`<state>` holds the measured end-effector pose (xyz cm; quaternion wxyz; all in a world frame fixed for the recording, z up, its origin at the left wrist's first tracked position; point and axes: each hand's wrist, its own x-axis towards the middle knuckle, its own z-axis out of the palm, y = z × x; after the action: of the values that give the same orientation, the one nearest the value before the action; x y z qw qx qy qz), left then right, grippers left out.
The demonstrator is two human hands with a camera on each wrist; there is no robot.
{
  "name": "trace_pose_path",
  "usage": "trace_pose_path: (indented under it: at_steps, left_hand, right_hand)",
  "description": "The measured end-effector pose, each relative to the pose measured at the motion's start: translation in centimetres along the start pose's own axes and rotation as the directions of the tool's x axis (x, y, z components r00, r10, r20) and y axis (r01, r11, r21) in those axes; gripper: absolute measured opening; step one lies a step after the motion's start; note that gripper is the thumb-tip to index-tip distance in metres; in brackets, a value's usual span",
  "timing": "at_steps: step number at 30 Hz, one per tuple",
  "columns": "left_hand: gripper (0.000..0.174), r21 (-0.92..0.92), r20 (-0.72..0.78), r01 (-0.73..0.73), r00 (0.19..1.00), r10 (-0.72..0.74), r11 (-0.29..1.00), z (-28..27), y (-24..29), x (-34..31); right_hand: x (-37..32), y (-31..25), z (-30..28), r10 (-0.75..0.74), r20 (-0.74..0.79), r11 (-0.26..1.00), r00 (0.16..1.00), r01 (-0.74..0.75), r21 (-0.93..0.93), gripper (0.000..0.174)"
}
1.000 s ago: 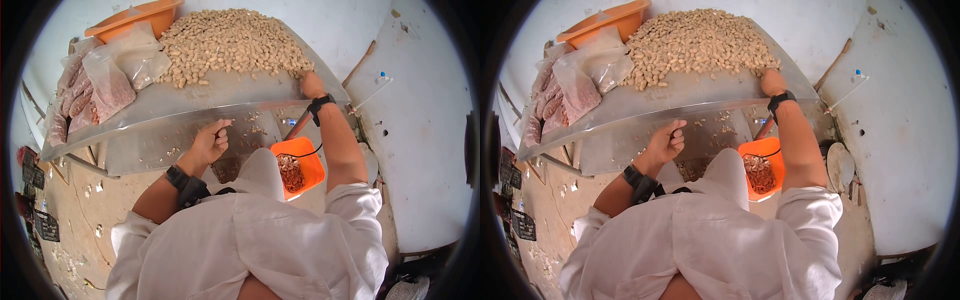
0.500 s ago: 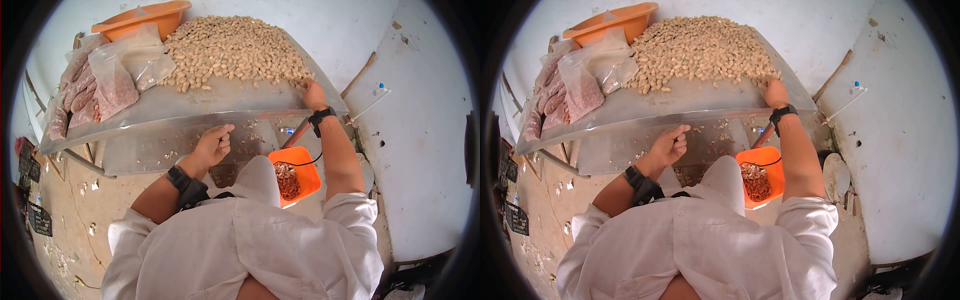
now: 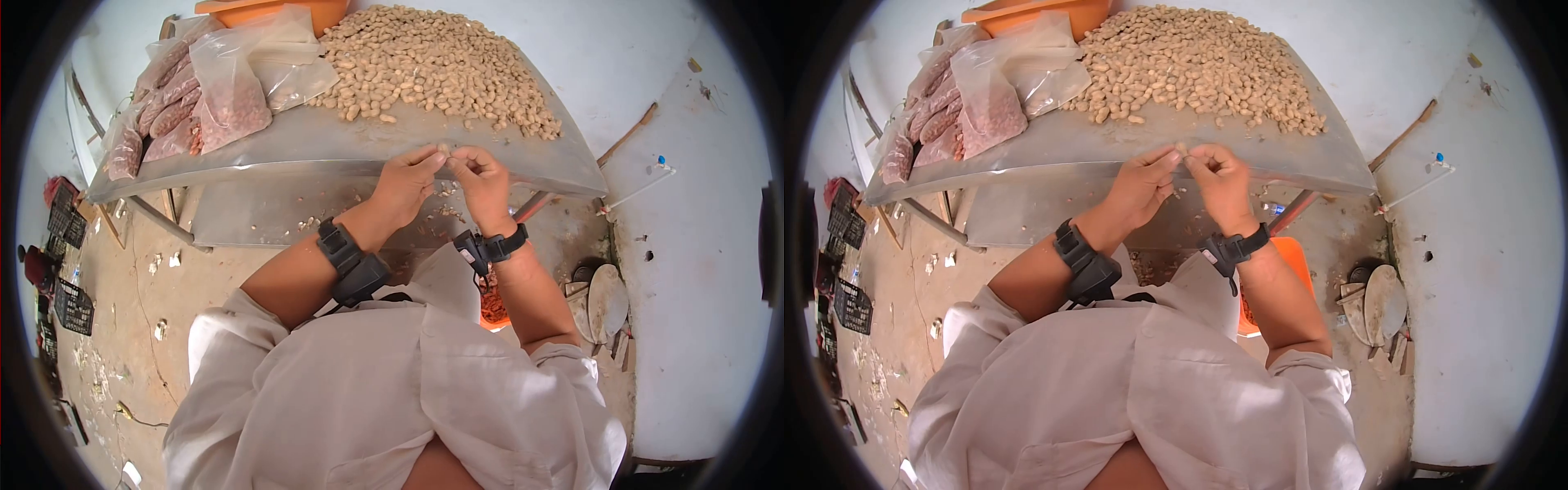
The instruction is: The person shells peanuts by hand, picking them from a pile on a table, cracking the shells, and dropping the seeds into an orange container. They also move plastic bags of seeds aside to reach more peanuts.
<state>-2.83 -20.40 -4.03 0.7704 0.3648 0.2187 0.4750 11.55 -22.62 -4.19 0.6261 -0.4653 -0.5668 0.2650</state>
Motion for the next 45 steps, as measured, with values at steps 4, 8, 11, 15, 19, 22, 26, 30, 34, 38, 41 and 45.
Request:
trace_pose_path:
  at_steps: [4, 8, 11, 15, 19, 22, 26, 30, 34, 38, 41, 45]
  left_hand:
    - [0.025, 0.108, -0.011, -0.041, 0.999, 0.042, 0.993, 0.1, 0.0, -0.1]
    - [0.020, 0.245, 0.059, -0.079, 0.996, 0.067, 0.966, -0.6, -0.2, 0.2]
    - [0.017, 0.531, 0.208, -0.187, 0.974, 0.087, 0.827, -0.5, 0.2, -0.2]
    - [0.016, 0.678, 0.235, -0.317, 0.948, 0.212, 0.664, -0.6, -2.1, 0.0]
    - [0.018, 0.642, 0.159, -0.277, 0.960, 0.229, 0.715, -0.7, -3.0, 0.3]
    - [0.017, 0.572, 0.089, -0.221, 0.974, 0.208, 0.790, -0.6, -3.1, 0.1]
    - [0.017, 0.370, 0.037, -0.117, 0.993, 0.111, 0.921, -1.4, -2.6, 0.9]
    - [0.021, 0.204, 0.005, -0.033, 0.999, 0.033, 0.978, -1.6, -1.4, 0.5]
    - [0.022, 0.315, 0.031, 0.012, 0.999, -0.022, 0.949, -1.9, -1.1, 0.1]
    - [0.022, 0.232, 0.074, -0.042, 0.997, 0.025, 0.972, -1.7, -1.5, -0.4]
    - [0.023, 0.164, -0.006, -0.038, 0.999, 0.040, 0.986, -1.2, -1.7, -0.9]
    - [0.023, 0.047, 0.053, -0.081, 0.996, 0.078, 0.996, -1.6, -2.3, -0.4]
  right_hand:
    - [-0.5, 0.5, 0.5, -0.102, 0.083, 0.995, 0.991, 0.101, 0.012, 0.009]
    - [-1.0, -0.7, 0.3, -0.049, 0.085, 0.991, 0.995, 0.038, 0.126, 0.010]
    - [-0.9, -1.7, -0.2, 0.003, 0.179, 0.999, 0.984, -0.010, 0.037, 0.021]
    - [-1.0, -0.3, 0.7, -0.162, 0.194, 0.955, 0.967, 0.204, -0.217, 0.035]
    - [-1.2, -0.5, 1.3, -0.047, 0.117, 0.979, 0.992, 0.070, -0.193, 0.036]
    - [-1.0, 0.6, 1.5, 0.003, 0.132, 0.987, 0.991, 0.019, -0.161, 0.033]
    - [-0.7, 0.2, 0.4, 0.093, 0.291, 0.987, 0.952, -0.126, 0.098, 0.027]
    - [-0.3, -0.3, -0.5, 0.115, 0.470, 0.989, 0.875, -0.147, 0.032, 0.037]
    - [-0.1, -2.2, -1.1, 0.176, 0.518, 0.984, 0.837, -0.164, -0.069, 0.033]
    - [-1.0, -1.8, -0.5, 0.136, 0.458, 0.991, 0.879, -0.121, -0.061, 0.027]
    - [-1.7, -0.6, 0.1, 0.097, 0.400, 0.991, 0.911, -0.127, 0.048, 0.024]
    - [-2.1, -0.3, 1.4, 0.137, 0.283, 0.929, 0.949, -0.222, 0.295, 0.025]
